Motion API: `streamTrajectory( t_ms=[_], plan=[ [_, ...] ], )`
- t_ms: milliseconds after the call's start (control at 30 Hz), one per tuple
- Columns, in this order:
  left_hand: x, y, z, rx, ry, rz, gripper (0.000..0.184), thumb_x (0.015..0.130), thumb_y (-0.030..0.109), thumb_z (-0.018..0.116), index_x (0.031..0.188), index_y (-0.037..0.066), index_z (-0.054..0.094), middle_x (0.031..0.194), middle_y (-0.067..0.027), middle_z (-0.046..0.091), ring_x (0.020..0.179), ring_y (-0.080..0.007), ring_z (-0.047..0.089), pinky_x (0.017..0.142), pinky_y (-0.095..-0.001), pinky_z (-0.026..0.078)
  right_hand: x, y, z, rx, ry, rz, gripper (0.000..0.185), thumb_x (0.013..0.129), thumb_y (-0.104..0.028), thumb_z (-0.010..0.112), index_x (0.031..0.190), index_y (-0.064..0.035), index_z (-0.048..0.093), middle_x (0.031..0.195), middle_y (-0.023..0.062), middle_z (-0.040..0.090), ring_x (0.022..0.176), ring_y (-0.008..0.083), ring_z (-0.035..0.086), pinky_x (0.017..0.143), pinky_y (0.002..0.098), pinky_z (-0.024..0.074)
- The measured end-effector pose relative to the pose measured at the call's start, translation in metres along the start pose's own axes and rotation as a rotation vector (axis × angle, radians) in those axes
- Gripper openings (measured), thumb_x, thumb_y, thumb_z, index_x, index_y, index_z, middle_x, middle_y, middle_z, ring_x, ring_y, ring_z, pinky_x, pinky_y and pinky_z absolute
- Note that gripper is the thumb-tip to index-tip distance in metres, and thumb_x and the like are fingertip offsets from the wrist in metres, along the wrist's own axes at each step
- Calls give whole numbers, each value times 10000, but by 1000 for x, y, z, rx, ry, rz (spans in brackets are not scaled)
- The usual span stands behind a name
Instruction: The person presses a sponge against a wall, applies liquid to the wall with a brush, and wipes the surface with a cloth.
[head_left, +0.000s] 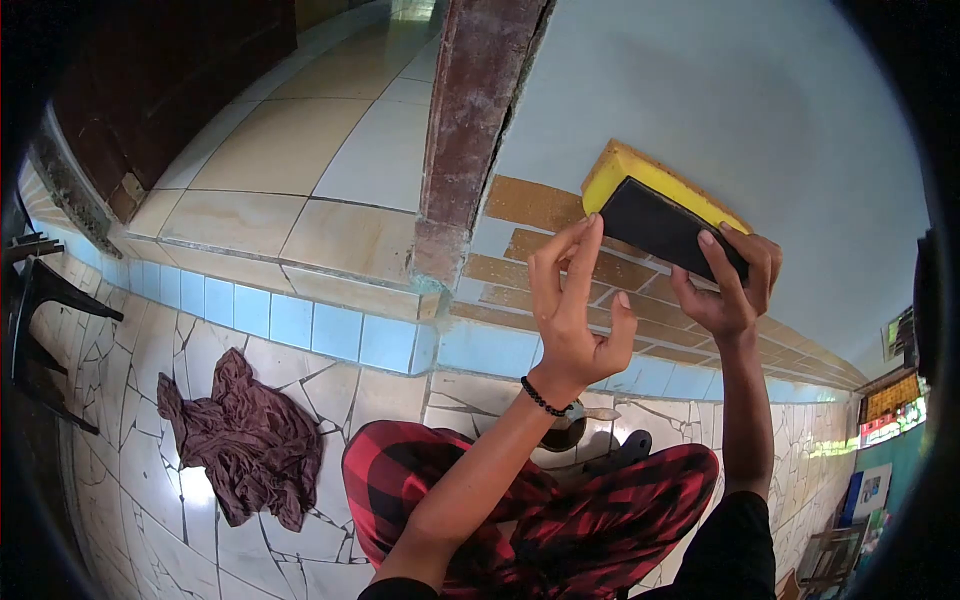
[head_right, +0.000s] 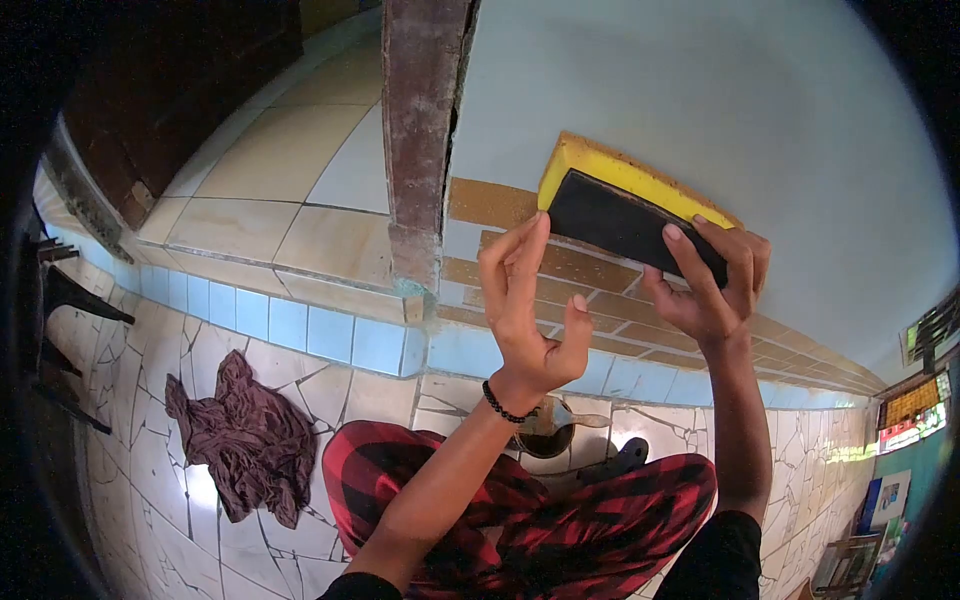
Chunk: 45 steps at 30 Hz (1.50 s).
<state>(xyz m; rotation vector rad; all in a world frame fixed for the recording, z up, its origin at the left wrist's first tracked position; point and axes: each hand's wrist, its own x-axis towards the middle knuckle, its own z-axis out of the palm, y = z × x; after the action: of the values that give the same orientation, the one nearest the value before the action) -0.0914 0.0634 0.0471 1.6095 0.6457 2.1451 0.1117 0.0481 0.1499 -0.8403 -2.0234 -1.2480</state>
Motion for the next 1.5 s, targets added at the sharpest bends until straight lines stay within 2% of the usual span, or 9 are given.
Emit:
streamTrajectory(
  t_ms=[33, 133, 233, 533, 1133, 1500],
  plan=[
    [0, -1, 0, 1, 1, 0, 733, 834, 59, 622, 1538, -91, 482, 1415, -250, 484, 1299, -367, 541, 1099, -461, 458, 0, 0, 1, 5, 6, 0, 617, 611, -139, 939, 1204, -214, 783, 1191, 56, 679, 1044, 257, 603, 874, 416, 503],
    [1, -2, 3, 14, 56, 38, 757, 798, 68, 629, 1533, -67, 507, 1424, -246, 548, 1170, -352, 537, 991, -441, 471, -2, 0, 0, -22, -7, -6, 603, 612, -144, 939, 1193, -208, 788, 1191, 56, 679, 1037, 257, 607, 869, 416, 502],
    [-1, -1, 1, 24, 16, 20, 714, 841, 61, 617, 1527, -91, 491, 1416, -245, 483, 1286, -363, 556, 1090, -450, 468, -2, -1, 1, -11, -2, -8, 588, 612, -142, 937, 1179, -207, 792, 1192, 54, 677, 1035, 254, 604, 863, 415, 500],
    [-2, -4, 2, 32, 34, 18, 713, 837, 64, 619, 1524, -85, 500, 1402, -242, 497, 1261, -354, 576, 1031, -421, 500, -3, -1, 2, 3, -3, -2, 587, 612, -134, 931, 1177, -214, 790, 1190, 48, 675, 1038, 244, 600, 865, 412, 502],
    [-5, -2, 7, -20, -6, 11, 694, 853, 75, 619, 1516, -93, 505, 1397, -254, 496, 1291, -372, 557, 1092, -450, 468, -10, 8, -5, 5, -22, -7, 662, 610, -140, 954, 1234, -231, 754, 1216, 53, 667, 1055, 254, 603, 878, 427, 500],
    [-5, -1, 7, -10, 5, 6, 696, 849, 82, 620, 1513, -91, 506, 1396, -255, 500, 1296, -377, 560, 1087, -449, 486, -10, 8, 0, 15, 13, -14, 554, 641, -150, 943, 1167, -222, 784, 1186, 48, 679, 1047, 244, 600, 850, 418, 505]
  ],
)
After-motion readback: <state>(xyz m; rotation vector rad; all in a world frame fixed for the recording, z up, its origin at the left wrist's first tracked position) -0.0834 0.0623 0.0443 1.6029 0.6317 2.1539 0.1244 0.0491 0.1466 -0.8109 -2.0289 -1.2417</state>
